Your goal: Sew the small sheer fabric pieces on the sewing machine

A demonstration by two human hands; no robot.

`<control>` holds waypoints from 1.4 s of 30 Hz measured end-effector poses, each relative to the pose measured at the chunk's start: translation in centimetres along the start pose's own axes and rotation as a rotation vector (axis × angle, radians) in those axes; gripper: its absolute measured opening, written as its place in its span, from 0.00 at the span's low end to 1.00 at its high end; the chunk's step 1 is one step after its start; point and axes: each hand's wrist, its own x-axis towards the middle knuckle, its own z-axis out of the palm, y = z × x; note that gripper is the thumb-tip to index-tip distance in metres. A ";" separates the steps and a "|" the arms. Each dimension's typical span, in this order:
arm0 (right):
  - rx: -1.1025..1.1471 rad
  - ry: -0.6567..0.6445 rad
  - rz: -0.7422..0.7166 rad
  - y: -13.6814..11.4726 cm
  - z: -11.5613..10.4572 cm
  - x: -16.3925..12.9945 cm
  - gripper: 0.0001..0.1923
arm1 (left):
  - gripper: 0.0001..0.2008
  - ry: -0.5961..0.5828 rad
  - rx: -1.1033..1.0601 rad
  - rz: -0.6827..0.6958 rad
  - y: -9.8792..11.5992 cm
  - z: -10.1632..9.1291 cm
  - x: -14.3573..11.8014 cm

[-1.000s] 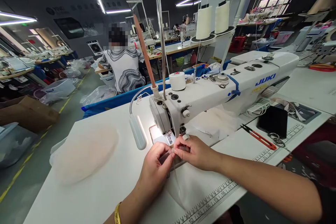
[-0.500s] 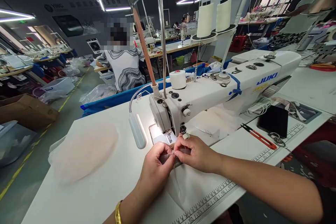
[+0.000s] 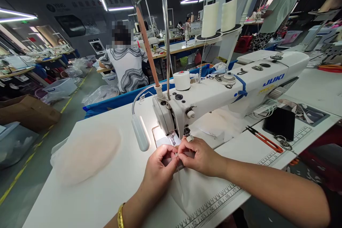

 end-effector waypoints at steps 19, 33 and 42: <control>-0.164 -0.102 0.093 -5.3 -1.7 -1.4 0.09 | 0.20 -0.285 0.157 -0.059 4.1 -0.3 -2.9; -0.577 -0.230 0.176 -0.3 -0.2 2.1 0.09 | 0.14 0.068 0.909 0.723 -1.2 -0.5 0.0; -0.607 -0.263 -0.169 2.0 -1.4 -0.4 0.10 | 0.13 0.049 0.966 0.703 -1.1 -0.8 -0.2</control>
